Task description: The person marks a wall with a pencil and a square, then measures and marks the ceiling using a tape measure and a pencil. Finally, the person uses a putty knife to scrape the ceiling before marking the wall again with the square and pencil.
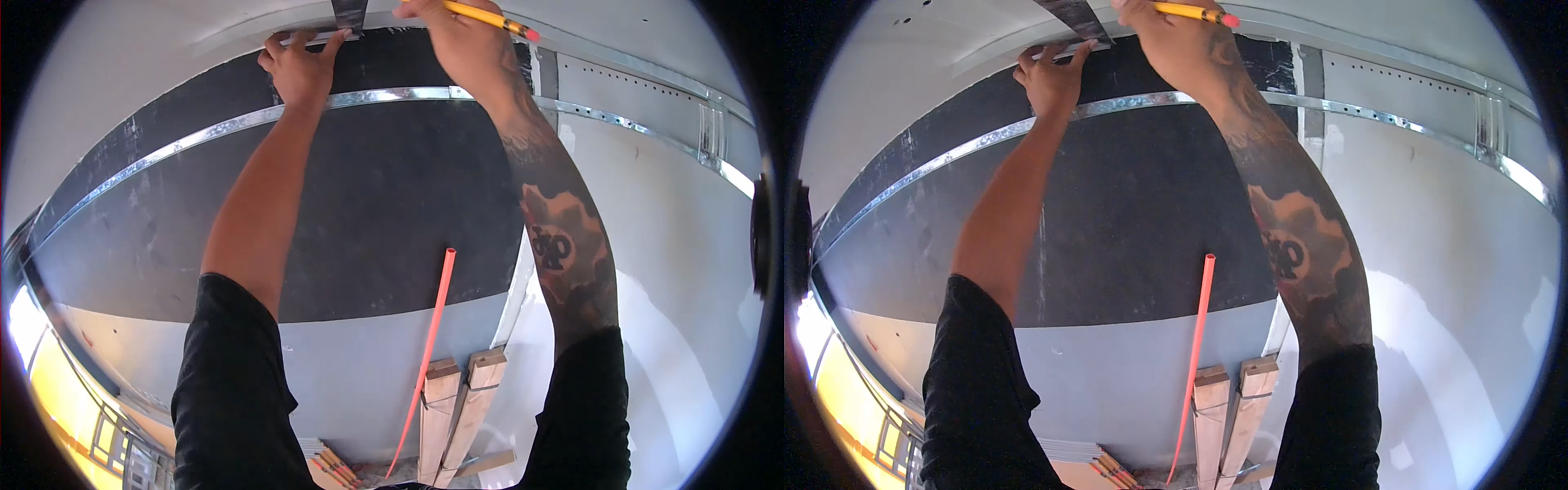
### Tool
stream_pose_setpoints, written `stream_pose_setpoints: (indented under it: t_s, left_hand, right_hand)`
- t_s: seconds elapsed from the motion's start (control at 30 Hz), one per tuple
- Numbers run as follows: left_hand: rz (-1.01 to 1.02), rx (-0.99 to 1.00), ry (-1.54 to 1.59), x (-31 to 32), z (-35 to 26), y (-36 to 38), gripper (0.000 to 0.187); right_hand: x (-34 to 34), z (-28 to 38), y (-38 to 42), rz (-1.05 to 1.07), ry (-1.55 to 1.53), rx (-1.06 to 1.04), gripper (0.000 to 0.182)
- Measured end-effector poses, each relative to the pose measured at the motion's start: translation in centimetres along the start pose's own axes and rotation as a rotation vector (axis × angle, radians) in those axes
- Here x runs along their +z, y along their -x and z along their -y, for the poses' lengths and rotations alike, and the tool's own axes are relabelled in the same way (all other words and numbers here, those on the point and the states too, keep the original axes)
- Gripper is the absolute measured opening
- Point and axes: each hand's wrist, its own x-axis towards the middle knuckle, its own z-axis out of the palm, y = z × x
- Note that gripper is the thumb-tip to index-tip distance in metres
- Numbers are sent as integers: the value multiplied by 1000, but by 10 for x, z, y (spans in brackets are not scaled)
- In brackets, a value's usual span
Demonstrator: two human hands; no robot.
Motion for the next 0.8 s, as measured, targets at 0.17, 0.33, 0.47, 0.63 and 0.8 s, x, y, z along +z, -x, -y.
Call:
stream_pose_setpoints:
  t_s: [0.17, 0.33, 0.47, 0.63, 0.8]
  left_hand:
    - [-1, 3, -13, 0, -1, 0, 63]
    - [-31, 18, -36, 3, 1, 1, 57]
    - [-34, 37, -35, 0, 1, 0, 59]
    - [-106, 134, -110, 7, 4, -2, 60]
    - [-40, 32, -47, 3, 2, -1, 60]
  right_hand:
    - [15, -25, -7, -13, 188, -192, 17]
    - [19, -34, -13, -17, 140, -17, 16]
    - [19, -45, -16, -11, 163, -165, 19]
    - [10, -39, -16, 95, 216, -61, 21]
    - [10, -39, -16, 105, 165, -73, 25]
